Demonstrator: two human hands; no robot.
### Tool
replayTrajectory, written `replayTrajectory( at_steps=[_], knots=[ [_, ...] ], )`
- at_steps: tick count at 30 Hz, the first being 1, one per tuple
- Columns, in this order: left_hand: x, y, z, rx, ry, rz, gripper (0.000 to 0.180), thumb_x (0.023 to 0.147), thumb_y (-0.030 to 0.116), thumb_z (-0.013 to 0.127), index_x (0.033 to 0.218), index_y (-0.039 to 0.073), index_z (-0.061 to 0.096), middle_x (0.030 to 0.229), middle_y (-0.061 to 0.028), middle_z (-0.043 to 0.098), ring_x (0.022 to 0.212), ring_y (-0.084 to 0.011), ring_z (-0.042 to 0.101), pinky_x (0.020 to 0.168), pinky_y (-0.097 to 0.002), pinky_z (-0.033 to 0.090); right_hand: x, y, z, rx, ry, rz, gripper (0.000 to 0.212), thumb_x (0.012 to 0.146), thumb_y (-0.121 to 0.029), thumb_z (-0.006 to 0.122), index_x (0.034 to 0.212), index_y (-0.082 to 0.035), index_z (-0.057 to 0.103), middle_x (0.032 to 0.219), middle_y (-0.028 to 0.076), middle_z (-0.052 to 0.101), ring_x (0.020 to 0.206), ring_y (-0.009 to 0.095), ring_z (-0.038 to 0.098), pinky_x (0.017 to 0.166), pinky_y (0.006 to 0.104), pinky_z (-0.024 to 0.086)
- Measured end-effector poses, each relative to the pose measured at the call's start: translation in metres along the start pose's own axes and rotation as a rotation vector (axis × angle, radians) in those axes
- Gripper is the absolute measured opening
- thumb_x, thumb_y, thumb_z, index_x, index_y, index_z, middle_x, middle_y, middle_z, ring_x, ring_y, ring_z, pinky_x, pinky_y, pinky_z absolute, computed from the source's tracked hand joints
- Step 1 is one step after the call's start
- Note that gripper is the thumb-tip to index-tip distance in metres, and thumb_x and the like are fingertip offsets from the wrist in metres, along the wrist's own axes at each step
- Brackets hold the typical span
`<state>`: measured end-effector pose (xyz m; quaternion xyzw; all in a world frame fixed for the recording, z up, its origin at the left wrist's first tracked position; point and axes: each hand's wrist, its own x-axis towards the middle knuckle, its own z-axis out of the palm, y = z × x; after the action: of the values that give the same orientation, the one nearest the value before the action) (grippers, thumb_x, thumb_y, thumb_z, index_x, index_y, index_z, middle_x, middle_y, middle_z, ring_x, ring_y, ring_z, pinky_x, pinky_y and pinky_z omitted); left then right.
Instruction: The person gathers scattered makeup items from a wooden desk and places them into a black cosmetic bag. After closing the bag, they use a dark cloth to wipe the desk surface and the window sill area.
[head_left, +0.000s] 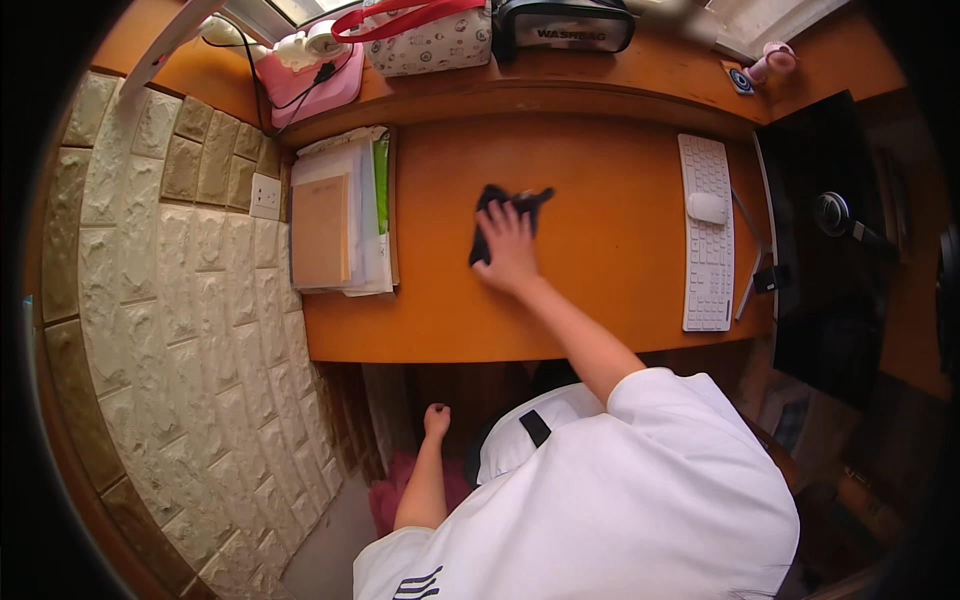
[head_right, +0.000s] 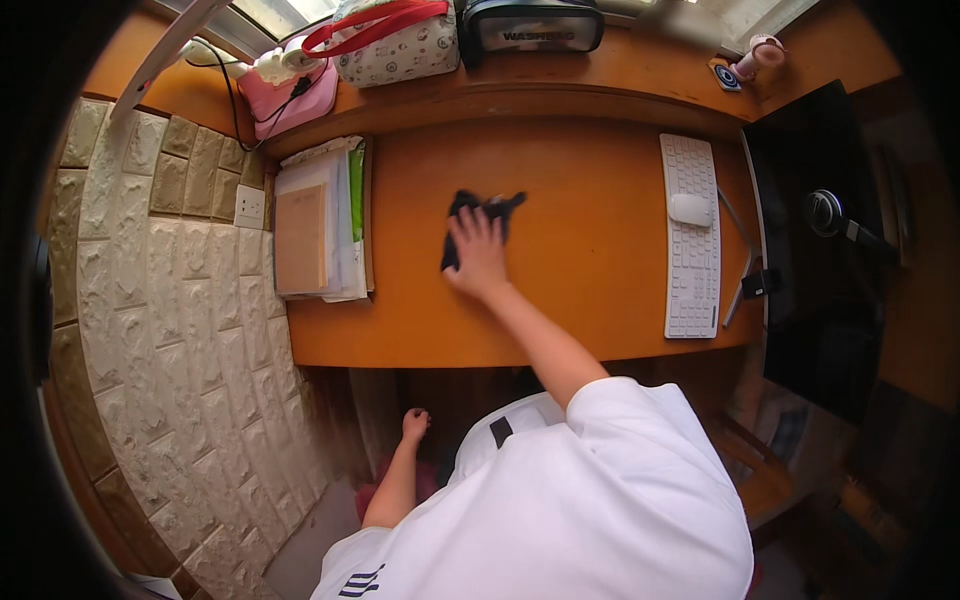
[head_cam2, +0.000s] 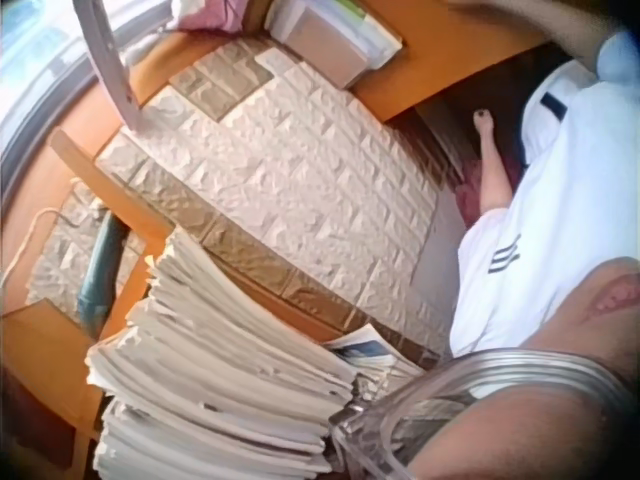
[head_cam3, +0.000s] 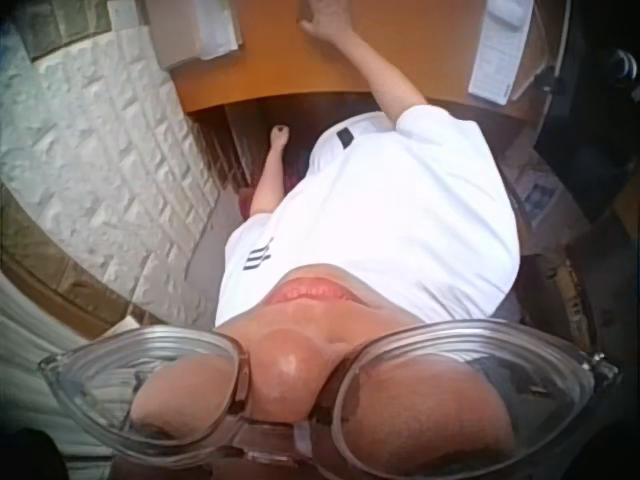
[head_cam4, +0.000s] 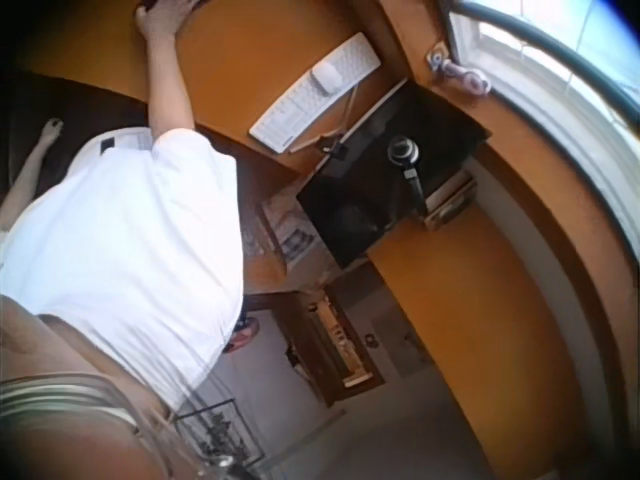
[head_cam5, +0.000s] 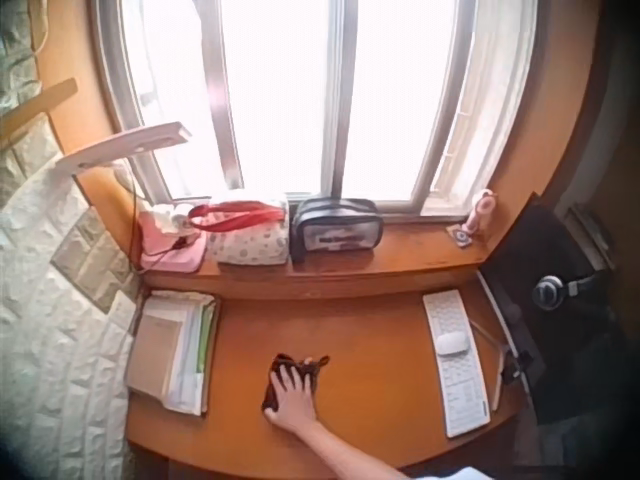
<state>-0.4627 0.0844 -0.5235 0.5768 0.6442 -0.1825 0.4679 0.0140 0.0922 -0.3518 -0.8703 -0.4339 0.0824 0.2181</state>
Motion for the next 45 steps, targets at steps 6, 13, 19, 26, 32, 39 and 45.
replayTrajectory(
  at_steps=[6, 13, 19, 26, 32, 39, 45],
  knots=[
    [-0.031, 0.041, 0.017, 0.066, -0.214, 0.225, 0.030, 0.090, 0.022, 0.062, 0.109, -0.001, 0.068, 0.102, -0.0183, 0.072, 0.093, -0.0273, 0.070, 0.085, -0.0374, 0.055, -0.051, -0.059, 0.016, 0.227, -0.277, -0.468, 0.086, 0.069, -0.035, 0.075, 0.146, -0.009, 0.045, 0.157, 0.018, 0.033, 0.145, 0.037, 0.029, 0.121, 0.0561, 0.017],
    [-0.068, 0.002, -0.016, -0.290, -0.070, -0.095, 0.018, 0.096, 0.013, 0.057, 0.103, -0.002, 0.064, 0.085, -0.0120, 0.070, 0.075, -0.0189, 0.068, 0.065, -0.0308, 0.057, -0.136, 0.134, -0.084, -0.140, 0.069, 0.149, 0.087, 0.071, -0.030, 0.071, 0.149, -0.010, 0.039, 0.158, 0.020, 0.030, 0.146, 0.043, 0.025, 0.117, 0.0602, 0.021],
    [-0.069, -0.060, -0.019, -0.140, -0.061, -0.262, 0.017, 0.092, 0.016, 0.061, 0.096, 0.000, 0.067, 0.088, -0.0136, 0.071, 0.068, -0.0157, 0.068, 0.059, -0.0322, 0.056, -0.078, 0.074, -0.022, -0.133, 0.173, 0.300, 0.088, 0.074, -0.036, 0.068, 0.151, -0.009, 0.036, 0.160, 0.021, 0.024, 0.148, 0.043, 0.019, 0.117, 0.0629, 0.018],
    [-0.051, 0.062, -0.002, 0.379, -0.168, 0.265, 0.029, 0.089, 0.026, 0.062, 0.106, 0.004, 0.070, 0.106, -0.0191, 0.071, 0.102, -0.0324, 0.068, 0.089, -0.0392, 0.054, 0.044, -0.070, 0.037, 0.118, -0.124, -0.305, 0.087, 0.074, -0.041, 0.074, 0.146, -0.007, 0.042, 0.157, 0.019, 0.031, 0.146, 0.039, 0.024, 0.120, 0.0581, 0.016],
    [-0.039, 0.086, -0.011, -0.367, -0.056, 0.173, 0.021, 0.096, 0.015, 0.056, 0.106, -0.001, 0.066, 0.089, -0.0132, 0.070, 0.077, -0.0204, 0.069, 0.070, -0.0331, 0.057, 0.011, 0.056, -0.029, -0.016, -0.043, -0.106, 0.090, 0.071, -0.043, 0.074, 0.147, -0.010, 0.042, 0.157, 0.019, 0.032, 0.147, 0.039, 0.025, 0.120, 0.0563, 0.020],
    [-0.051, -0.031, -0.035, 0.010, -0.165, -0.162, 0.020, 0.095, 0.016, 0.059, 0.106, 0.000, 0.063, 0.084, -0.0144, 0.070, 0.066, -0.0213, 0.068, 0.056, -0.0333, 0.055, 0.071, 0.176, -0.079, -0.144, 0.240, 0.928, 0.090, 0.081, -0.047, 0.068, 0.153, -0.007, 0.032, 0.161, 0.022, 0.023, 0.149, 0.043, 0.016, 0.118, 0.0614, 0.017],
    [-0.036, 0.004, -0.027, -0.019, -0.113, -0.129, 0.019, 0.089, 0.019, 0.062, 0.093, 0.002, 0.069, 0.081, -0.0110, 0.072, 0.071, -0.0207, 0.070, 0.067, -0.0352, 0.057, 0.192, 0.026, 0.013, -0.127, 0.107, 0.527, 0.101, 0.073, -0.055, 0.071, 0.152, -0.005, 0.033, 0.161, 0.026, 0.019, 0.149, 0.045, 0.016, 0.117, 0.0657, 0.014]
  ],
)
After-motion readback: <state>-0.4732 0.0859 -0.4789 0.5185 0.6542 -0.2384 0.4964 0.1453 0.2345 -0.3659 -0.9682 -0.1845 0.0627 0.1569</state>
